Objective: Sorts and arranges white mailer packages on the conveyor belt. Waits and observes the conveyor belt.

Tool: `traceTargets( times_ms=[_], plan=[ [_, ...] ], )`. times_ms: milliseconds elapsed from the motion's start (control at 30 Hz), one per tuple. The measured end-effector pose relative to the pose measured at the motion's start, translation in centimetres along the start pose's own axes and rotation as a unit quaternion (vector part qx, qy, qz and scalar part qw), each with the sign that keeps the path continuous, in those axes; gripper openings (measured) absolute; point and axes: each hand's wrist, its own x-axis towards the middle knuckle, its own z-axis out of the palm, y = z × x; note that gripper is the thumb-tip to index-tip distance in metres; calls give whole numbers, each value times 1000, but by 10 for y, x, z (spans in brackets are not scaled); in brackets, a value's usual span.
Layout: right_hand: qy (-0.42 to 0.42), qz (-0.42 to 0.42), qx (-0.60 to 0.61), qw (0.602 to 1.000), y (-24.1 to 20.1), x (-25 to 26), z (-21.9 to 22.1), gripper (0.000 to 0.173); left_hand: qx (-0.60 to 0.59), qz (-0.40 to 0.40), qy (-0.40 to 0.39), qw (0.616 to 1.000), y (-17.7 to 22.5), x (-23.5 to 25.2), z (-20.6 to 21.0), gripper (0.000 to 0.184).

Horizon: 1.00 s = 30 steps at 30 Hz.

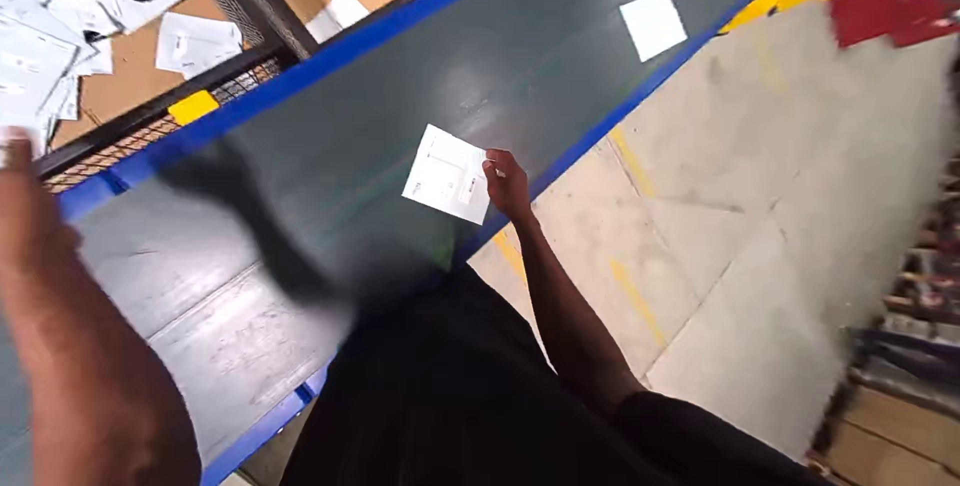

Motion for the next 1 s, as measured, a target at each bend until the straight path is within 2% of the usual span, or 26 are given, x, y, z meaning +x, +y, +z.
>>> traceTargets(
  times_ms=[33, 100, 167, 233, 300, 367, 467, 567, 667, 733, 800, 867, 933, 1000],
  plan=[
    [-9, 4, -34, 999, 9, -6, -3, 49, 29, 34, -58, 997, 20, -27, 36, 75],
    [-60, -11, -96, 994, 20, -21, 8, 78, 67, 89, -177, 978, 49, -111, 114, 75],
    [-105, -28, -163, 981, 20, -28, 30, 109, 119, 98, -276, 949, 41, -185, 178, 75],
    [-133, -37, -227, 964, 7, -42, 54, 122, 156, 93, -306, 934, 12, -240, 208, 81],
    [-149, -34, -239, 959, -10, -57, 72, 120, 146, 62, -280, 947, -13, -286, 214, 84],
    [-187, -28, -219, 957, -28, -70, 88, 111, 86, -6, -262, 961, -27, -321, 205, 80],
    [-256, -29, -160, 953, -47, -94, 113, 81, -48, -118, -253, 959, -41, -365, 181, 77],
    [-349, -69, -71, 932, -67, -113, 140, 42, -172, -206, -209, 940, -48, -385, 164, 78],
    [-454, -89, -11, 886, -110, -115, 145, 30, -224, -254, -155, 928, -53, -388, 148, 73],
    [-515, -85, 39, 852, -160, -91, 143, 26, -319, -255, -109, 907, -52, -379, 135, 55],
    [-546, -75, 130, 824, -228, -57, 147, 28, -387, -219, -77, 892, -50, -363, 119, 38],
    [-511, -72, 249, 820, -287, -15, 153, 38, -381, -184, -76, 903, -43, -341, 115, 39],
    [-479, -58, 337, 808, -330, 22, 160, 52, -358, -182, -91, 911, -30, -325, 112, 42],
    [-444, -93, 322, 831, -350, 46, 156, 66, -340, -180, -115, 916, -14, -313, 109, 45]
  ],
)
